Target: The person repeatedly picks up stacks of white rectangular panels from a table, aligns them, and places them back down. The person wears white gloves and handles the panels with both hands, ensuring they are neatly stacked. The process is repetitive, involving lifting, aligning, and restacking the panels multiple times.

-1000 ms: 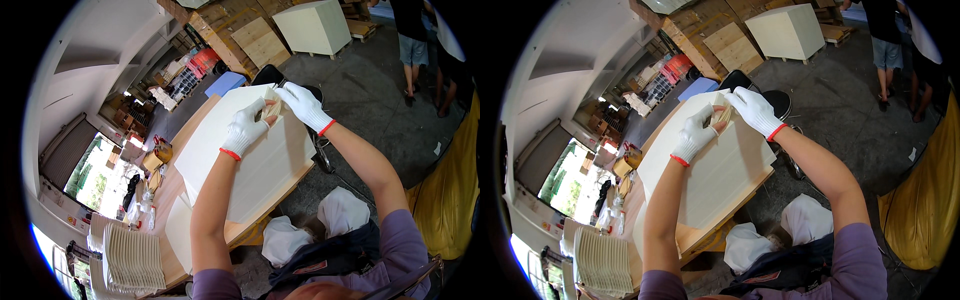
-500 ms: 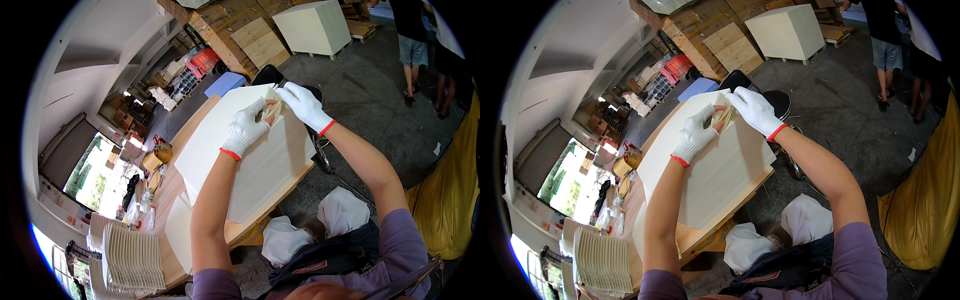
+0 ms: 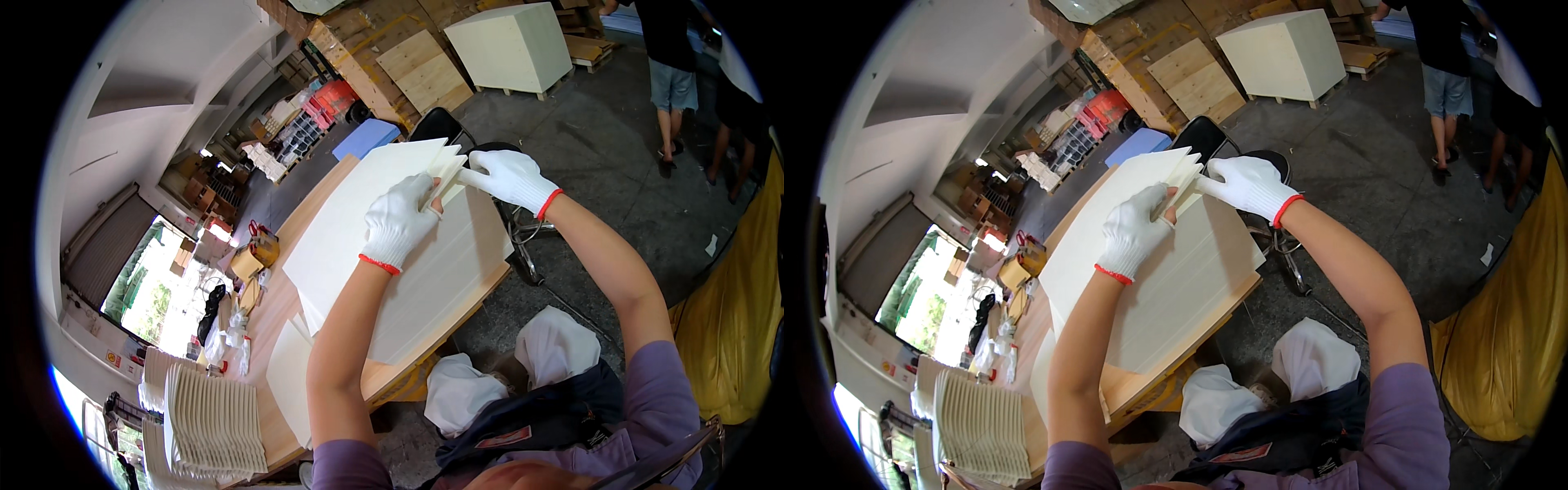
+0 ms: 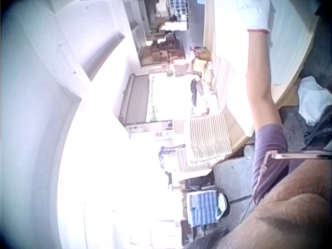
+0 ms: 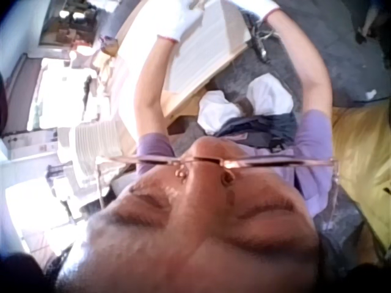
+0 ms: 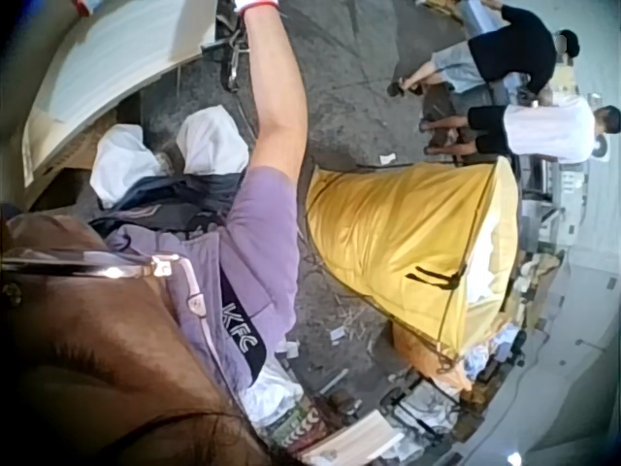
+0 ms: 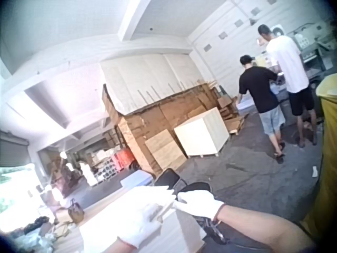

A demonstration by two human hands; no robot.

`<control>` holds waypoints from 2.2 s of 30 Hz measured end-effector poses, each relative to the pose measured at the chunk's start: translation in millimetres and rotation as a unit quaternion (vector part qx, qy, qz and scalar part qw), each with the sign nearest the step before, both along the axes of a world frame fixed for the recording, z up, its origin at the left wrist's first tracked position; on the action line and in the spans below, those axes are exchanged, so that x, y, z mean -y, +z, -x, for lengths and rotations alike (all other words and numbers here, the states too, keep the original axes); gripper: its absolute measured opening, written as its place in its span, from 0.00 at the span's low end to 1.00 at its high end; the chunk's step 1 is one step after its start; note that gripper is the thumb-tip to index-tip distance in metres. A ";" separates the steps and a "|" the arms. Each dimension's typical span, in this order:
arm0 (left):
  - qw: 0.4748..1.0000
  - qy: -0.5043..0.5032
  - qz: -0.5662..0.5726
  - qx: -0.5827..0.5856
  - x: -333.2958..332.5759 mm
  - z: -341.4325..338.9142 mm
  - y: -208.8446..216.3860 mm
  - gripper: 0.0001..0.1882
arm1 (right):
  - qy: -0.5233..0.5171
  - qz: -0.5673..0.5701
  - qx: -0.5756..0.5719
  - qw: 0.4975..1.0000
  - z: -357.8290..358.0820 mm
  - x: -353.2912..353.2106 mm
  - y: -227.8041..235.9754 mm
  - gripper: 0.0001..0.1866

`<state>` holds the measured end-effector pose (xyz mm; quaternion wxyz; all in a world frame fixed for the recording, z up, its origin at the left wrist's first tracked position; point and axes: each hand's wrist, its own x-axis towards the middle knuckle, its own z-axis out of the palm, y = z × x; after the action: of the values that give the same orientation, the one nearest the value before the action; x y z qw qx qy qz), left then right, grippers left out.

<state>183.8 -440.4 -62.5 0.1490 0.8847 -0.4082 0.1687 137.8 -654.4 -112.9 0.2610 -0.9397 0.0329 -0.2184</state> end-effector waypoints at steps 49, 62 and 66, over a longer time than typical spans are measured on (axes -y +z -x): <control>0.986 -0.024 0.059 -0.156 6.2 -13.8 0.1 0.18 | 0.042 -0.211 0.170 0.962 -25.9 -18.7 -15.5 0.26; 0.980 -0.079 0.134 -0.125 5.8 -10.8 -2.2 0.15 | 0.051 -0.239 0.160 0.956 -23.4 -19.4 -13.4 0.28; 0.976 -0.042 0.079 -0.201 6.3 -9.9 2.8 0.16 | 0.052 -0.230 0.173 0.956 -24.6 -17.8 -15.8 0.27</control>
<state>193.7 -446.7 -59.6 0.3046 0.8681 -0.3918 0.0132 162.4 -636.6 -128.7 0.4829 -0.8026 -0.0120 -0.3499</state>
